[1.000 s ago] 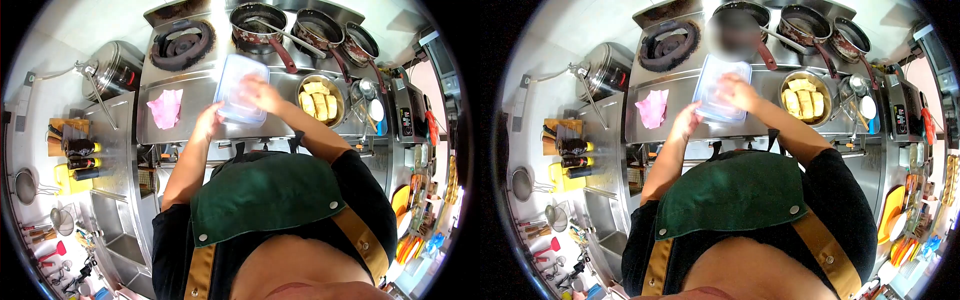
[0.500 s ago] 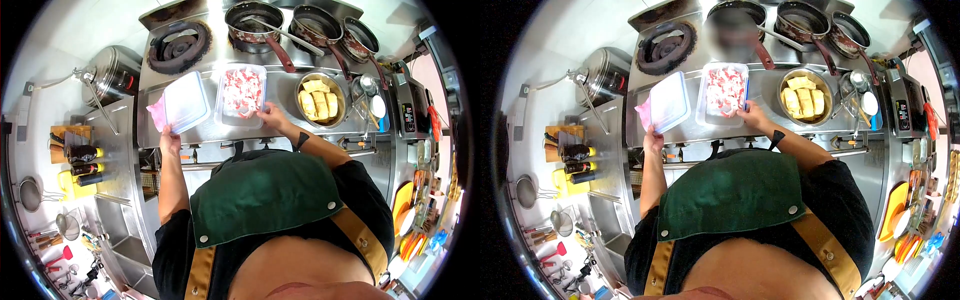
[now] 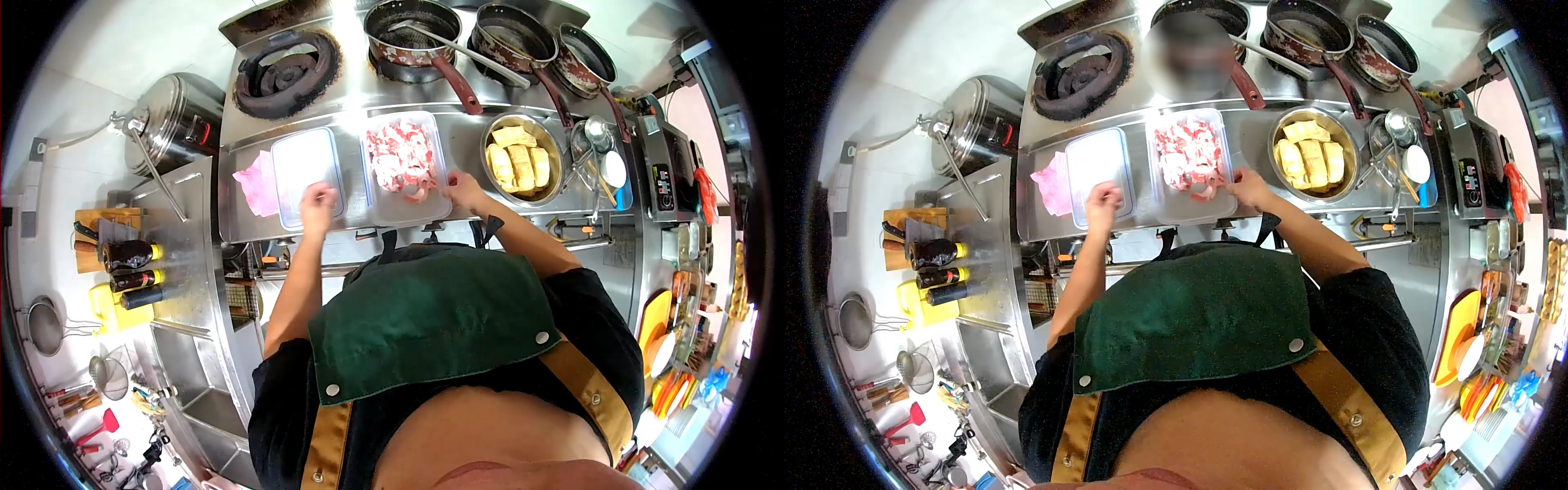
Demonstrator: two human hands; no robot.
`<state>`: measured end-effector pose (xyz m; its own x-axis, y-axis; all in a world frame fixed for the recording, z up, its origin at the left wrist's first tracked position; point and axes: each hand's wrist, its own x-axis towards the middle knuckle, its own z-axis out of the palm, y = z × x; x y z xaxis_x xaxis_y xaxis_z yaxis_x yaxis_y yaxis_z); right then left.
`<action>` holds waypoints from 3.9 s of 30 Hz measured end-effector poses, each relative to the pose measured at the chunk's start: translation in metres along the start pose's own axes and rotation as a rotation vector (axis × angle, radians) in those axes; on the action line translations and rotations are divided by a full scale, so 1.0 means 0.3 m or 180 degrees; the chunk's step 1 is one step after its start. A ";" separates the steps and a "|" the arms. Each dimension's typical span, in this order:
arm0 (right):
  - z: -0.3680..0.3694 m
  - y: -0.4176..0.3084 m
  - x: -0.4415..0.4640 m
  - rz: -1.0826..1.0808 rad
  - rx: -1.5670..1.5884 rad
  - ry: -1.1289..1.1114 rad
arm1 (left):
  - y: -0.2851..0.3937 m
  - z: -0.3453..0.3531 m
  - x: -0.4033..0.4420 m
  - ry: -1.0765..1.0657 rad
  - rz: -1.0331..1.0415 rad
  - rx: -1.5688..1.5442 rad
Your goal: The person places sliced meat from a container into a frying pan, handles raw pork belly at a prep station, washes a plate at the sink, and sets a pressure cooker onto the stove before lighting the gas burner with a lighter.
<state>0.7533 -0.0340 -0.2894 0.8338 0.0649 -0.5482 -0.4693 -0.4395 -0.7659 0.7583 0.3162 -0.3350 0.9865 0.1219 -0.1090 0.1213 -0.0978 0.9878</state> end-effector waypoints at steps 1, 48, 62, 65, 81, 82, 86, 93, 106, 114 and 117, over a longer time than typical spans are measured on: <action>0.006 0.002 -0.011 -0.0778 -0.0518 0.0665 | 0.012 0.084 0.006 -0.0251 0.0382 0.0442; 0.158 -0.256 0.178 0.1208 0.4693 -0.0184 | -0.013 0.404 0.076 -0.1020 -0.1516 0.1078; 0.145 -0.186 0.342 -0.1255 -0.1641 0.1181 | 0.080 0.446 0.035 -0.0562 -0.1469 0.1411; 0.130 -0.236 0.422 -0.0875 -0.1994 0.0887 | 0.099 0.444 0.009 -0.0737 -0.1180 0.1718; 0.061 -0.258 0.485 -0.0851 -0.3046 -0.0280 | 0.088 0.437 -0.007 -0.0529 -0.1151 0.1642; 0.073 -0.261 0.470 -0.0980 -0.3157 -0.0190 | 0.074 0.436 -0.004 -0.0505 -0.1096 0.1710; 0.109 -0.248 0.460 -0.1026 -0.2946 -0.0066 | 0.049 0.447 -0.006 -0.0450 -0.1244 0.1635; 0.073 -0.308 0.491 -0.0181 -0.1886 -0.0423 | -0.012 0.438 0.004 -0.0632 -0.1167 0.1755; 0.046 -0.331 0.514 -0.0328 -0.2120 -0.0976 | 0.121 0.443 -0.006 -0.0424 -0.1500 0.1676; 0.041 -0.296 0.505 -0.0307 -0.1448 -0.1377 | 0.089 0.432 0.004 -0.0627 -0.1408 0.1878; -0.022 -0.400 0.381 -0.0593 -0.1707 -0.1860 | 0.108 0.420 0.004 -0.0747 -0.1354 0.1944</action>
<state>0.9067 0.0203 -0.2578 0.5286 0.5711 -0.6280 -0.0114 -0.7350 -0.6780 0.7773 0.1888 -0.3171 0.8309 0.0654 -0.5526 0.4661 -0.6243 0.6269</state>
